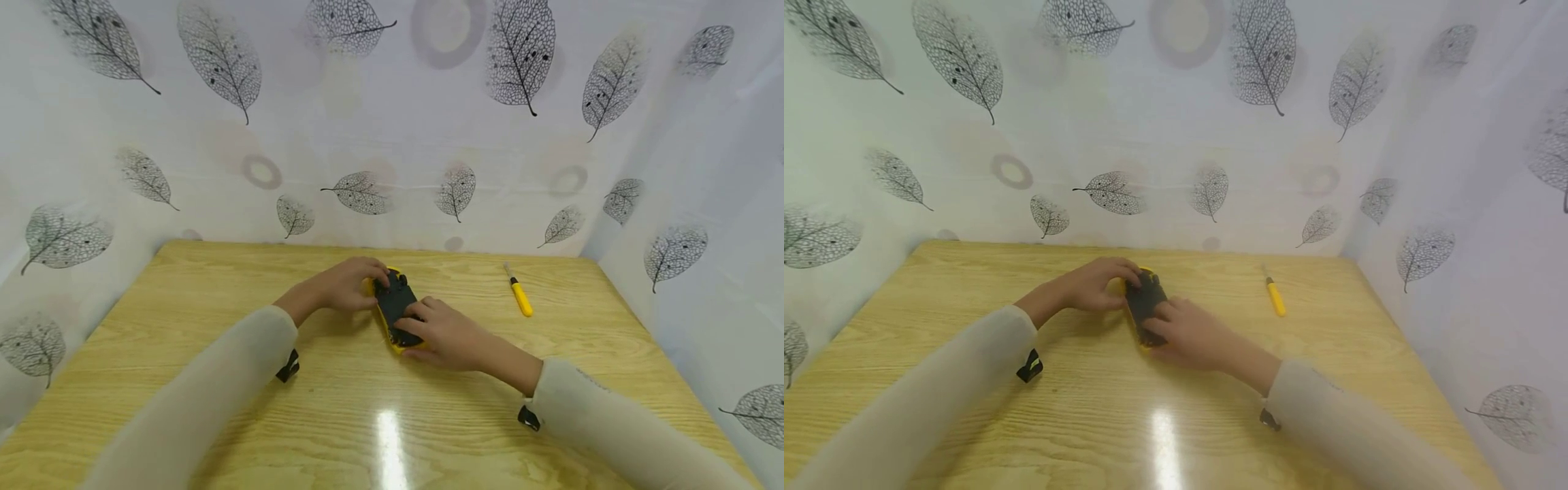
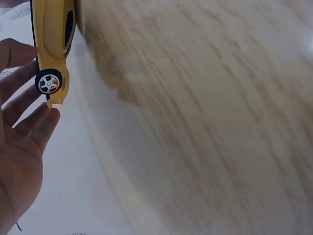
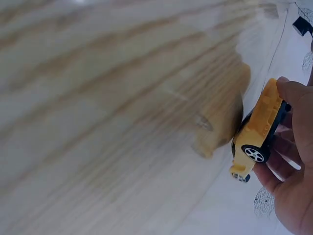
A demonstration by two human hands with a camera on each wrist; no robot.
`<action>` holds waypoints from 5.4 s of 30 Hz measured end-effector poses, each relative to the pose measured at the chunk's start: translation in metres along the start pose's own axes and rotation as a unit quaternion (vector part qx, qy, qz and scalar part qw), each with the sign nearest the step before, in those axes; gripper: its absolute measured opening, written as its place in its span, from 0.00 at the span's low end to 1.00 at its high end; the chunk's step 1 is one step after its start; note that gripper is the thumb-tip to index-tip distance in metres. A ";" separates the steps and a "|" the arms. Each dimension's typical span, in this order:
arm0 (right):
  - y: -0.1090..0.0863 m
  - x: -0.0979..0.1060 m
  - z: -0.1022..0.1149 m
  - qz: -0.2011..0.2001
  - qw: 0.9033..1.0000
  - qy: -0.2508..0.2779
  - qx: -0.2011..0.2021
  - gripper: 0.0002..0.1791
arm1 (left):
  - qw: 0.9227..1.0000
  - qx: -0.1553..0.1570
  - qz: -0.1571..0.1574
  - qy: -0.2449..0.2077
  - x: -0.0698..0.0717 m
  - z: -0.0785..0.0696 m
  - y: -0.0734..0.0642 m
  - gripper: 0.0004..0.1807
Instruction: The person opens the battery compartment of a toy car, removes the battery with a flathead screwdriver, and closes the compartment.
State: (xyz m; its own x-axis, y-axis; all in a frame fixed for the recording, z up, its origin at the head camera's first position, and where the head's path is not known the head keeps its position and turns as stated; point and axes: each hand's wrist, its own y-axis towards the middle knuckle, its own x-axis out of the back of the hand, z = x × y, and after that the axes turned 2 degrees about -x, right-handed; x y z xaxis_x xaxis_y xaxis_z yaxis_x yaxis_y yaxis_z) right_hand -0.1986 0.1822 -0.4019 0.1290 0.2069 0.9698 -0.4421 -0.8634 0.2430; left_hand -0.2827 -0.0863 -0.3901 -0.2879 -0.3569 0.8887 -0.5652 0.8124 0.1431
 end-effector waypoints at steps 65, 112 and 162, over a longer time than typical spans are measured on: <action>0.026 0.020 -0.003 0.029 0.994 0.068 -0.075 0.23 | 0.733 0.341 -0.079 -0.583 -0.027 -0.020 -0.010 0.34; 0.024 0.001 -0.050 0.049 0.929 0.267 -0.253 0.30 | 0.731 0.337 -0.107 -0.583 -0.034 -0.015 -0.009 0.20; 0.029 0.000 -0.044 0.028 0.888 0.360 -0.285 0.23 | 0.730 0.324 -0.109 -0.592 -0.036 -0.013 -0.009 0.19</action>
State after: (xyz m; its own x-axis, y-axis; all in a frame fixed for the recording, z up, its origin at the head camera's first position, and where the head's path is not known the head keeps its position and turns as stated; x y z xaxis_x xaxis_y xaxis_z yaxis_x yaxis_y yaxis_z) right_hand -0.2501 0.1773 -0.3943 -0.4181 0.5890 0.6916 -0.8340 -0.5506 -0.0352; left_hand -0.2570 -0.0750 -0.4175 -0.3857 -0.9052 -0.1783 -0.8344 0.4247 -0.3512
